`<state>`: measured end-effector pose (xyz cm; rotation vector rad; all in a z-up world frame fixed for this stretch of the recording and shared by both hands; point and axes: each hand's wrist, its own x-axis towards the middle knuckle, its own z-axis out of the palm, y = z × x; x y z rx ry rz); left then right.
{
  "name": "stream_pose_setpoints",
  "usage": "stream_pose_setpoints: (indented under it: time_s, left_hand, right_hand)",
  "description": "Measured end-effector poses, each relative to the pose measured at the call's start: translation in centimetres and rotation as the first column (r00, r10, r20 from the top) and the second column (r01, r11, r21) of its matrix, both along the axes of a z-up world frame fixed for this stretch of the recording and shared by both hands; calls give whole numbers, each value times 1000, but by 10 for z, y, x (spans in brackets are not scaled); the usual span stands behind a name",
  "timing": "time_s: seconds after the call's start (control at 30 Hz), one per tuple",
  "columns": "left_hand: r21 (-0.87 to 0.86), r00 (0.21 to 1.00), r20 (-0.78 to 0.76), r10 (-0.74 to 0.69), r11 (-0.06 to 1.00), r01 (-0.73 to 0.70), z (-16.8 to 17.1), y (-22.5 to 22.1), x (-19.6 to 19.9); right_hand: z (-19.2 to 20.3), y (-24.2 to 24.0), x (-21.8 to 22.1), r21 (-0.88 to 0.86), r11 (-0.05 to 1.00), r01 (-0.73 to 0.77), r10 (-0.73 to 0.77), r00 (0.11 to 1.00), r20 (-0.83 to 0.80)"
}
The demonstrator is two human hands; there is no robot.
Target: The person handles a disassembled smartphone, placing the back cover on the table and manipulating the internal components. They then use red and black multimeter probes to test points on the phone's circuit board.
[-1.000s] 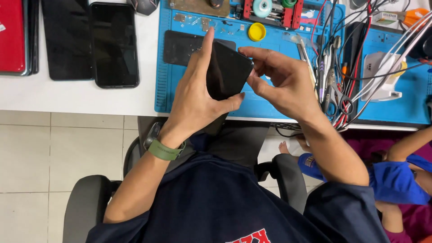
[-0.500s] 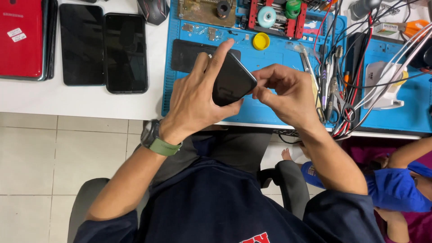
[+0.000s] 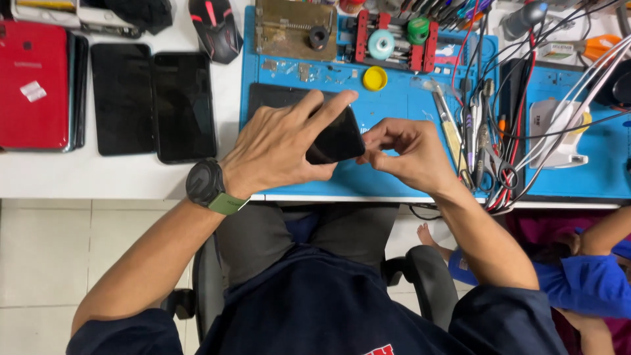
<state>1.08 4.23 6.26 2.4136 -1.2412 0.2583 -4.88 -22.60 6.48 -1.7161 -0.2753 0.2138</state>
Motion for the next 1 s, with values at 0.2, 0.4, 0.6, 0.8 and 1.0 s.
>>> stream_pose_setpoints:
  time_s: [0.2, 0.4, 0.6, 0.8, 1.0]
  left_hand:
    - [77, 998, -46, -47, 996, 50, 2, -3, 6]
    - [104, 994, -86, -65, 992, 74, -1, -4, 2]
    - [88, 960, -275, -51, 993, 78, 7, -2, 3]
    - [105, 961, -256, -100, 986, 131, 1, -1, 1]
    - [117, 963, -244, -109, 983, 141, 1, -1, 2]
  right_hand:
    - [-15, -8, 8, 102, 994, -35, 52, 982, -179]
    - [-2, -9, 10, 49, 986, -157, 161, 980, -115]
    - [-11, -10, 8, -4, 986, -166, 165, 982, -89]
    - [9, -3, 7, -83, 976, -199, 181, 965, -190]
    - [2, -6, 8, -24, 979, -204, 195, 961, -198]
